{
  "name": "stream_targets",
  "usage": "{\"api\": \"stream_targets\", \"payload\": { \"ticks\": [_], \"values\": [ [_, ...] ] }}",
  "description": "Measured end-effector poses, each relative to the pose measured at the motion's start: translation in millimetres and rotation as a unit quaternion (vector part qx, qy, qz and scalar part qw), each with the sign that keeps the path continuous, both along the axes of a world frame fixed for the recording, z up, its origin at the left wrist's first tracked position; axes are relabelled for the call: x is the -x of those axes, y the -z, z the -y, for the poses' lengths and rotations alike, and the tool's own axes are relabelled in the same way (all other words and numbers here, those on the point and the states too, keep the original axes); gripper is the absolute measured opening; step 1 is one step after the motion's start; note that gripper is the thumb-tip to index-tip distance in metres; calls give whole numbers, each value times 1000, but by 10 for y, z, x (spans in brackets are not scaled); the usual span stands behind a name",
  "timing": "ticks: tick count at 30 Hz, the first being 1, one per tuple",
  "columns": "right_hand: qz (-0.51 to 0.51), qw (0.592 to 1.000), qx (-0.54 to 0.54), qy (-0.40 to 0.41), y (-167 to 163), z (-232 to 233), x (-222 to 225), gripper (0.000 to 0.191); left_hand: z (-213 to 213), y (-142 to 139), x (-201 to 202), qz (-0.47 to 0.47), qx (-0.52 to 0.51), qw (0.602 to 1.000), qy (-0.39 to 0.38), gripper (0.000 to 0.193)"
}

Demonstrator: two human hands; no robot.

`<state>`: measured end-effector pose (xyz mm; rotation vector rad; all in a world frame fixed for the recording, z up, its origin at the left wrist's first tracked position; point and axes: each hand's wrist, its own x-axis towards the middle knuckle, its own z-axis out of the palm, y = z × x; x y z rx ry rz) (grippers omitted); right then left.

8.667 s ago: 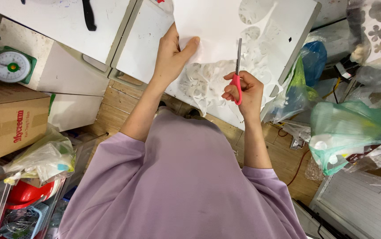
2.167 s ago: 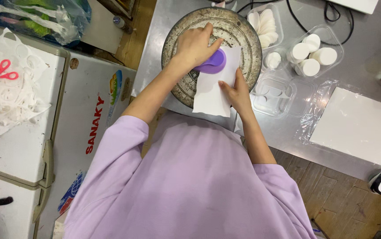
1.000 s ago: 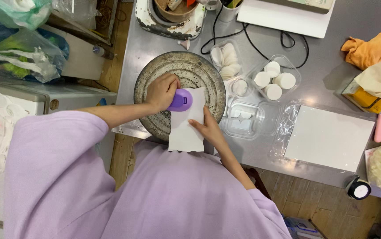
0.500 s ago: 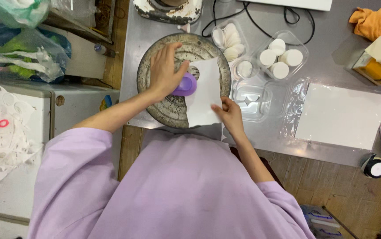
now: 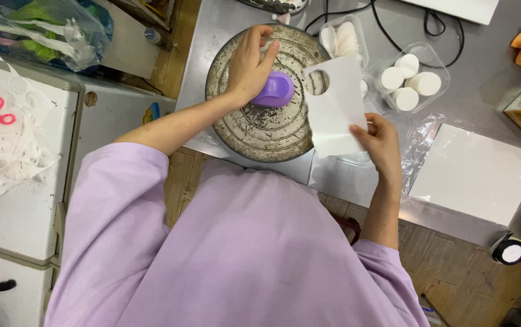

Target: The person handles small white discs, places them into a plastic container, and then uses a purple circular cutter to cut discs from a white sheet. They also use scissors to trim the sheet and arrange the cut discs.

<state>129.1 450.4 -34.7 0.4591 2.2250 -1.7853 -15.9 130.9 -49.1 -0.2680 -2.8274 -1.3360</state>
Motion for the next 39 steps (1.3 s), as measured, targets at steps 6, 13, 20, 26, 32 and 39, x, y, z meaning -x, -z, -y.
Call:
{"api": "stream_targets", "payload": {
  "ticks": [6, 13, 20, 26, 32, 39],
  "values": [
    [-93, 992, 38, 74, 177, 285, 125, 22, -31, 3, 5, -6, 6, 1000, 15, 40],
    [-121, 989, 47, 74, 374, 548, 241, 19, 13, -126, -93, -66, -24, 995, 71, 26],
    [-109, 991, 52, 58, 433, 527, 187, 20, -7, -244, -161, -16, -28, 993, 113, 26],
    [-98, 994, 40, 23, 514, 1041, 177, 41, -41, -48, -81, -29, 45, 998, 37, 41],
    [-84, 995, 43, -12, 425, 1193, 215, 44, -17, 177, 72, 105, 72, 991, -52, 69],
    [-102, 988, 104, -46, 313, 1172, 226, 44, -25, 154, 91, 168, 98, 978, -74, 75]
  ]
}}
